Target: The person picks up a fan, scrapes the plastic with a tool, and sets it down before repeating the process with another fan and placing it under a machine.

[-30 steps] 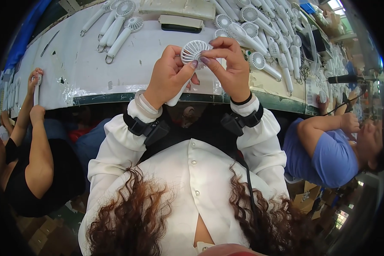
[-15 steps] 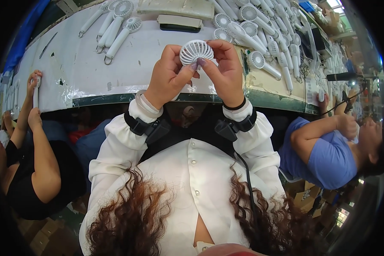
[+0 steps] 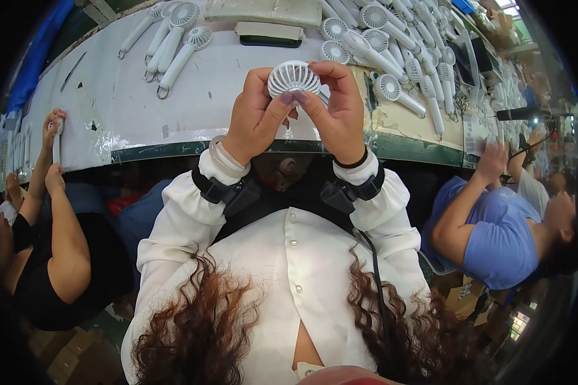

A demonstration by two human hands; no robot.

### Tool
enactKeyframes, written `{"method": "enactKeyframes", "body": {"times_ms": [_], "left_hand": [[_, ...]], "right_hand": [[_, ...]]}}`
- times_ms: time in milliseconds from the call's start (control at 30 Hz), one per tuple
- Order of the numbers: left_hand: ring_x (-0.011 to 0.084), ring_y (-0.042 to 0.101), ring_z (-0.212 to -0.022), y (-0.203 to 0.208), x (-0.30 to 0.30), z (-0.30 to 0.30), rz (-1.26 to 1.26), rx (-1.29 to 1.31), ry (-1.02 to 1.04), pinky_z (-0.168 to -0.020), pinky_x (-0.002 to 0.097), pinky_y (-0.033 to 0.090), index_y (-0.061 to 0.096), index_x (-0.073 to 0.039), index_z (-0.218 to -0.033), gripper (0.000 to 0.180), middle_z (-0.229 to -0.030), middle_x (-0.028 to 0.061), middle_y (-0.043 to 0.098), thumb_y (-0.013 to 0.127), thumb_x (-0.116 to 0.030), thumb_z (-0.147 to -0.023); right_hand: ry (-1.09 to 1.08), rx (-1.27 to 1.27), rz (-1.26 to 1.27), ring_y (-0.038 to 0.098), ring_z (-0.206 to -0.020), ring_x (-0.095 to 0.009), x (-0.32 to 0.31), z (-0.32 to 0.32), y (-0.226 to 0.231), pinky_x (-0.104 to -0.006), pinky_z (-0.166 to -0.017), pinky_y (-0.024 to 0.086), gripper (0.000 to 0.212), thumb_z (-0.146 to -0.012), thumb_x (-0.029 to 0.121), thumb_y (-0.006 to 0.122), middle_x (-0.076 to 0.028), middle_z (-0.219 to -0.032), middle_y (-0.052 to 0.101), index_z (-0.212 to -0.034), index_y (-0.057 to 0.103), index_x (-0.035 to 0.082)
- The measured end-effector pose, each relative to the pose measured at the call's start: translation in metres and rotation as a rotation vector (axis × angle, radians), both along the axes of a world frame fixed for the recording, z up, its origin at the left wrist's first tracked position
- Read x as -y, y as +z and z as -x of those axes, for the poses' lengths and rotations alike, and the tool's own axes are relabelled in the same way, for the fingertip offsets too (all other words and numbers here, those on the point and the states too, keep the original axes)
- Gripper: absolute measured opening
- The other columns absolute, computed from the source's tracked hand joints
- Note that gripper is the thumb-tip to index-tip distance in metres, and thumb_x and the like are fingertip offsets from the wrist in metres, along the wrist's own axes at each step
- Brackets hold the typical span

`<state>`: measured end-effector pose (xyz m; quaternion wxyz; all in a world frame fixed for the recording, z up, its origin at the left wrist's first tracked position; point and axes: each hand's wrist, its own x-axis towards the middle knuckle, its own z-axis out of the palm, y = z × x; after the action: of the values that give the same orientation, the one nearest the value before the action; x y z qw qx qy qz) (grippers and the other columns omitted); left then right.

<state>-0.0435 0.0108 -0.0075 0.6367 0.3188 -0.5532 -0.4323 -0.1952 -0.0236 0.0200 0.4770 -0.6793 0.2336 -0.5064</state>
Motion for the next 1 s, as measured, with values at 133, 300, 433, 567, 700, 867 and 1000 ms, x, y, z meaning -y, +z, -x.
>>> {"method": "enactKeyframes", "body": {"times_ms": [133, 300, 433, 567, 700, 867, 1000], "left_hand": [[0.0094, 0.06, -0.071, -0.002, -0.002, 0.0, -0.025, 0.022, 0.029, -0.059, 0.0225, 0.049, 0.04, -0.002, -0.112, 0.028, -0.091, 0.0074, 0.062, 0.053, -0.021, -0.096], [0.0097, 0.06, -0.07, -0.004, 0.0, 0.003, -0.034, -0.002, 0.029, -0.06, 0.0229, 0.049, 0.04, -0.001, -0.112, 0.027, -0.091, 0.0077, 0.062, 0.053, -0.019, -0.096], [0.0099, 0.06, -0.07, -0.001, 0.0, 0.003, -0.029, 0.011, 0.056, -0.06, 0.023, 0.049, 0.04, -0.001, -0.112, 0.027, -0.091, 0.0081, 0.062, 0.052, -0.019, -0.096], [0.0101, 0.061, -0.07, 0.0, -0.002, 0.006, -0.041, -0.008, 0.077, -0.059, 0.0231, 0.049, 0.04, -0.001, -0.112, 0.027, -0.092, 0.0084, 0.062, 0.053, -0.018, -0.096], [0.0103, 0.061, -0.07, 0.0, -0.001, 0.006, -0.048, -0.016, 0.092, -0.059, 0.0232, 0.049, 0.04, -0.001, -0.111, 0.027, -0.091, 0.0087, 0.062, 0.053, -0.018, -0.095], [0.0105, 0.061, -0.069, 0.001, 0.005, 0.007, -0.096, -0.026, 0.083, -0.058, 0.0235, 0.049, 0.04, 0.0, -0.109, 0.025, -0.089, 0.009, 0.062, 0.053, -0.016, -0.095], [0.0104, 0.061, -0.068, 0.007, 0.005, 0.011, -0.211, -0.108, 0.072, -0.057, 0.0236, 0.049, 0.041, 0.0, -0.108, 0.024, -0.087, 0.0089, 0.062, 0.053, -0.016, -0.095]], "right_hand": [[-0.023, -0.041, 0.029, 0.053, -0.102, -0.015, -0.001, -0.001, 0.003, -0.0287, -0.089, 0.043, 0.037, -0.085, 0.004, 0.066, -0.01, -0.114, 0.054, -0.117, 0.047, 0.001], [-0.006, 0.048, -0.004, 0.053, -0.101, -0.015, 0.002, -0.003, -0.007, -0.0282, -0.088, 0.043, 0.034, -0.087, 0.006, 0.065, -0.009, -0.111, 0.055, -0.116, 0.048, 0.001], [0.025, 0.13, -0.101, 0.052, -0.105, -0.016, -0.002, -0.008, -0.002, -0.0294, -0.094, 0.04, 0.034, -0.087, 0.006, 0.065, -0.008, -0.113, 0.055, -0.115, 0.048, 0.001], [0.016, 0.077, -0.089, 0.052, -0.105, -0.016, -0.001, -0.008, 0.003, -0.0291, -0.094, 0.04, 0.034, -0.087, 0.006, 0.065, -0.007, -0.112, 0.055, -0.115, 0.048, 0.001], [0.04, 0.019, -0.075, 0.052, -0.104, -0.015, 0.006, -0.004, 0.006, -0.0291, -0.094, 0.04, 0.033, -0.087, 0.006, 0.065, -0.007, -0.112, 0.055, -0.115, 0.048, 0.001], [0.055, 0.071, -0.13, 0.053, -0.102, -0.014, 0.007, -0.007, 0.008, -0.0281, -0.091, 0.042, 0.032, -0.087, 0.006, 0.064, -0.007, -0.111, 0.055, -0.115, 0.048, 0.001], [0.017, 0.123, -0.209, 0.053, -0.1, -0.013, 0.008, -0.011, 0.0, -0.0259, -0.086, 0.044, 0.034, -0.088, 0.006, 0.063, -0.007, -0.111, 0.055, -0.118, 0.047, 0.001]]}}
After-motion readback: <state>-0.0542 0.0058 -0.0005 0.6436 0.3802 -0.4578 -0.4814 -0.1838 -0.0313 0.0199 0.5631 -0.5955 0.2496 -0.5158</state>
